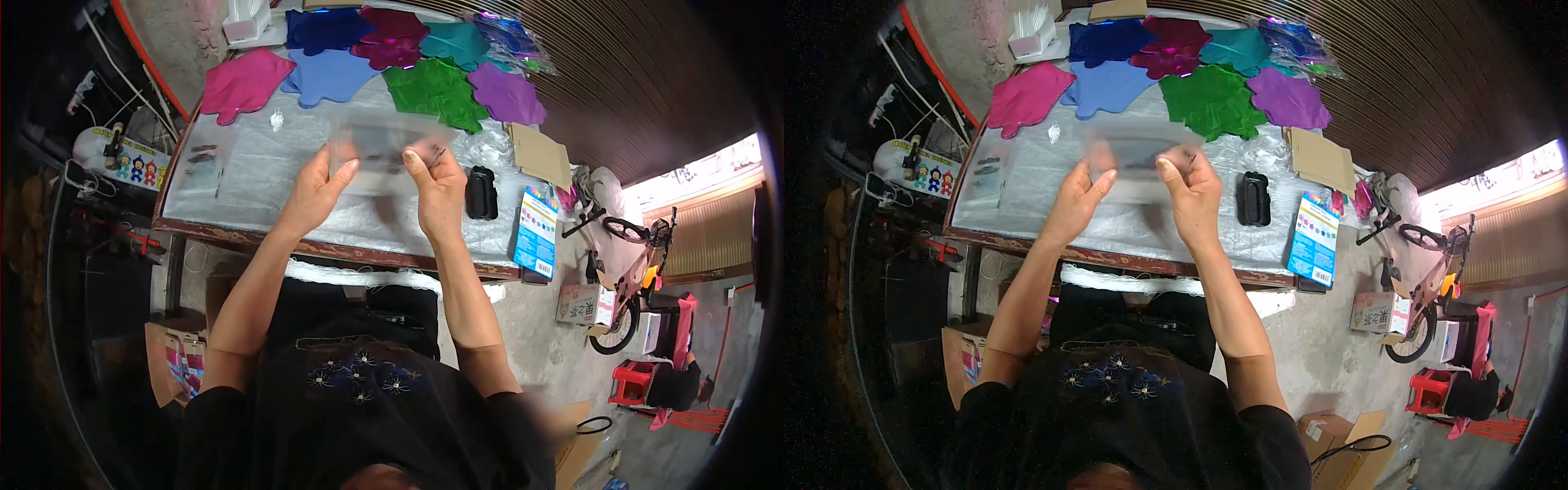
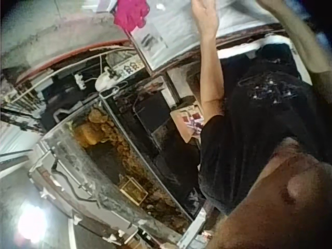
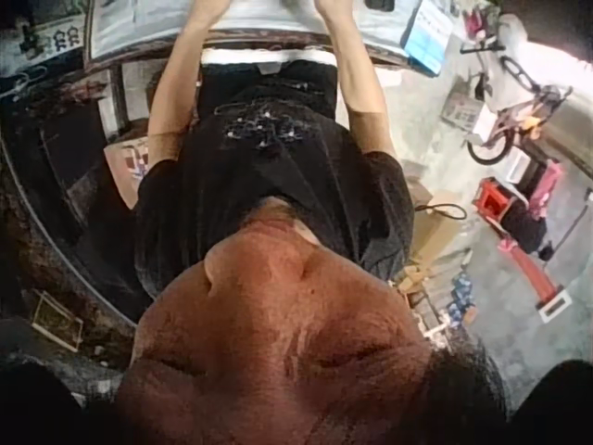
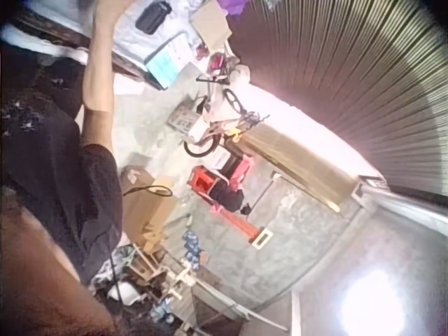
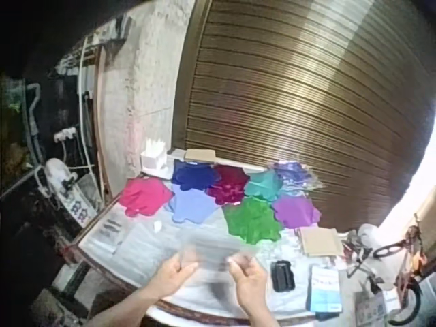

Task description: Manually packaging small items into plastic sleeves and cardboard containers at a workbench.

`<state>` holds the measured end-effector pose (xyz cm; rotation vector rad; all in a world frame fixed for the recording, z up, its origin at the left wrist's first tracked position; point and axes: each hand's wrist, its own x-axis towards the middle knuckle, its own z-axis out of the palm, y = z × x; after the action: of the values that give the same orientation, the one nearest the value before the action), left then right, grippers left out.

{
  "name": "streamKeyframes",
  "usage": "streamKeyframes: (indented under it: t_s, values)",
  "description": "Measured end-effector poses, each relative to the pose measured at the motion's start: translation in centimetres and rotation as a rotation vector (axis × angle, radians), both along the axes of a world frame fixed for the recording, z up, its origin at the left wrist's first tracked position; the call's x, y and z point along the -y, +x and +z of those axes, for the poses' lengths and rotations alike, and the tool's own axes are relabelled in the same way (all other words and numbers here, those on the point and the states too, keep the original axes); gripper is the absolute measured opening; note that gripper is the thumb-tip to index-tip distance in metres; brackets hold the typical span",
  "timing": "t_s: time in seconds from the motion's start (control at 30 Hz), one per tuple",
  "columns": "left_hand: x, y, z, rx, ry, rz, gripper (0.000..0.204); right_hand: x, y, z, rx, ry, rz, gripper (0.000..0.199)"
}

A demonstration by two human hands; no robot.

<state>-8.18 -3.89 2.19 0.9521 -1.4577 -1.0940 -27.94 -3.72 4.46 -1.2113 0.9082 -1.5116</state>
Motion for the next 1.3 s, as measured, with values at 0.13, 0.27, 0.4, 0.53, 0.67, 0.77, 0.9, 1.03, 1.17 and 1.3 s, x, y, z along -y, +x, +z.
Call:
streamKeyframes:
  t_s: [0.13, 0.27, 0.4, 0.53, 0.67, 0.77, 0.9, 1.03, 1.17, 1.3]
  values:
    - [-0.8, -0.3, -1.1, 0.059, -0.028, 0.042, 0.028, -0.5, 0.3, -1.2, -0.156, -0.081, -0.023, 0.019]
    - [-0.7, 0.1, -2.9, 0.127, -0.038, 0.057, 0.029, -0.4, -0.3, -3.0, -0.351, -0.131, -0.054, 0.02]
    - [-0.7, -1.3, -2.4, 0.075, -0.179, 0.17, 0.032, -0.7, -0.5, -4.1, -0.352, 0.005, -0.033, 0.025]
    - [-0.5, -1.8, -2.8, -0.038, -0.087, 0.257, 0.032, -1.2, 1.5, -2.3, -0.385, -0.162, -0.126, 0.024]
    - [0.7, -0.3, -3.2, -0.765, 0.368, -0.031, 0.027, -3.1, 2.0, 1.4, -0.454, -0.081, 0.051, 0.021]
    - [1.2, 0.9, -3.4, -0.934, 0.48, -0.189, 0.023, -5.1, 2.6, 3.2, -0.486, -0.113, 0.147, 0.016]
    - [1.6, 1.1, -3.9, -1.254, 0.561, -0.555, 0.025, -6.5, 4.4, 3.6, -0.483, -0.172, 0.208, 0.017]
    - [1.0, 0.2, -3.5, -1.451, 0.619, -0.763, 0.029, -6.9, 5.4, 2.9, -0.462, -0.156, 0.27, 0.019]
    - [0.6, 0.6, -2.5, -1.473, 0.676, -0.795, 0.031, -7.4, 6.5, 2.7, -0.499, -0.195, 0.336, 0.018]
    - [0.5, 0.9, -2.6, -1.395, 0.647, -0.776, 0.028, -7.8, 6.6, 2.6, -0.457, -0.068, 0.272, 0.017]
